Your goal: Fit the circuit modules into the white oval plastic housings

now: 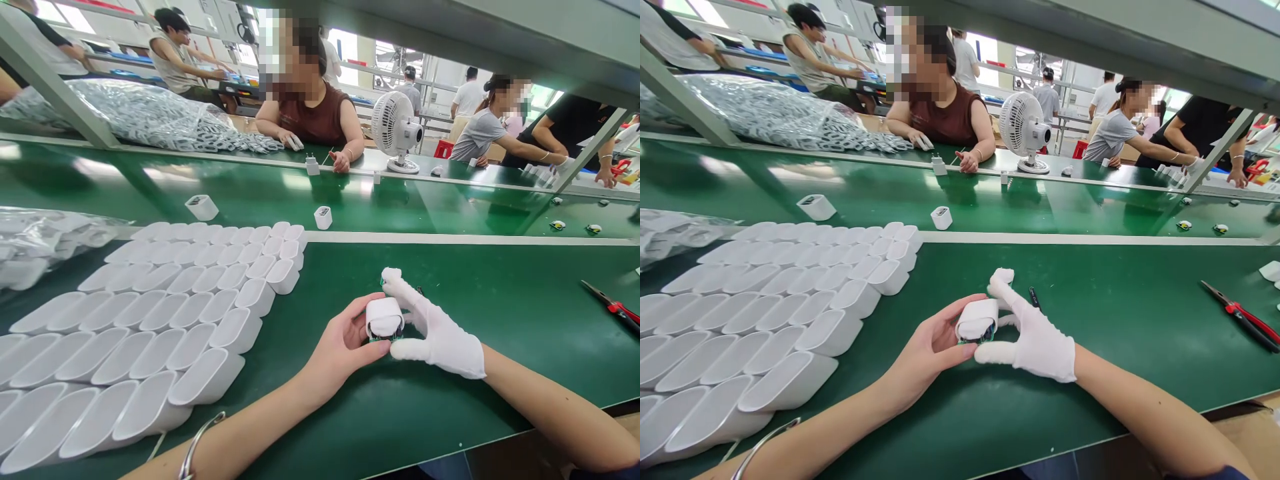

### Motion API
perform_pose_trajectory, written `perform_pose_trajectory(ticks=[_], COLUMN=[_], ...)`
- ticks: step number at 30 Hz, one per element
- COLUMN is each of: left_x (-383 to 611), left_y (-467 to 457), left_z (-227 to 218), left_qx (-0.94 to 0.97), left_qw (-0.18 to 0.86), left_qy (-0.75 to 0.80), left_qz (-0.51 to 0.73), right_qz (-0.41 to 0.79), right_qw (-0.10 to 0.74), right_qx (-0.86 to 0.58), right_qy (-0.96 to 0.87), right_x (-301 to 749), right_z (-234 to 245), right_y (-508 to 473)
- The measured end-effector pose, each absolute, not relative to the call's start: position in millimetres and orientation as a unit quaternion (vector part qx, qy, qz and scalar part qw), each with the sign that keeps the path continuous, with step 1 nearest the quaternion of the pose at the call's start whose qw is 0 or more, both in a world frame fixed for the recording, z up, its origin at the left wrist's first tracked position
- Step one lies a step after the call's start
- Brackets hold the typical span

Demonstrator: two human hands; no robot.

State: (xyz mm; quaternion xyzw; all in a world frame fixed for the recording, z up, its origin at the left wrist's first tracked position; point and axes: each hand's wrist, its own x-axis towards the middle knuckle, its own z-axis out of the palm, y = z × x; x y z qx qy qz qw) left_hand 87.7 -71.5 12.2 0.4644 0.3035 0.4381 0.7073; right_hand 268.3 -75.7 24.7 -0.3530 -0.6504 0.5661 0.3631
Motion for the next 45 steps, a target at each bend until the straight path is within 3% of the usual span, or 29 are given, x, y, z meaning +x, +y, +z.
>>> perform_pose_trajectory(ticks=[5,10,22,26,28,32,34,37,40,42,45], left_x=[87.9,87.9,86.5,86.3,86.8,87.1,86.6,85.8,84.8,84.3,84.2], left_y=[-68.9,-68.6,-66.6,-67.0,-66.5,-64.1,-62.5,-60.7,-59.6,-59.2,-59.5], left_z=[16.7,19.8,16.5,16.2,17.6,20.7,21.6,21.0,19.0,18.2,18.4], left_qx=[0.459,0.450,0.439,0.436,0.425,0.385,0.364,0.339,0.315,0.298,0.292], left_qw=[0.710,0.695,0.717,0.712,0.709,0.698,0.696,0.700,0.714,0.720,0.723], left_qy=[0.328,0.398,0.403,0.415,0.418,0.443,0.456,0.468,0.469,0.471,0.476], left_qz=[0.422,0.395,0.360,0.362,0.376,0.410,0.418,0.419,0.414,0.412,0.407], right_qz=[0.665,0.626,0.598,0.606,0.552,0.165,0.102,0.237,0.430,0.537,0.602], right_qw=[0.373,0.396,0.424,0.368,0.328,0.305,0.232,0.142,0.163,0.274,0.494], right_qx=[-0.391,-0.444,-0.495,-0.481,-0.491,-0.630,-0.688,-0.698,-0.652,-0.587,-0.453], right_qy=[-0.515,-0.505,-0.467,-0.515,-0.588,-0.695,-0.680,-0.660,-0.603,-0.540,-0.435], right_x=[262.6,255.3,252.6,254.4,262.9,290.7,304.0,315.3,313.4,307.0,295.8], right_z=[27.7,31.8,23.7,28.9,34.9,47.5,48.9,42.8,35.4,34.6,39.6], right_y=[-74.3,-75.8,-76.5,-73.9,-69.0,-58.4,-54.5,-50.0,-45.5,-42.9,-42.9])
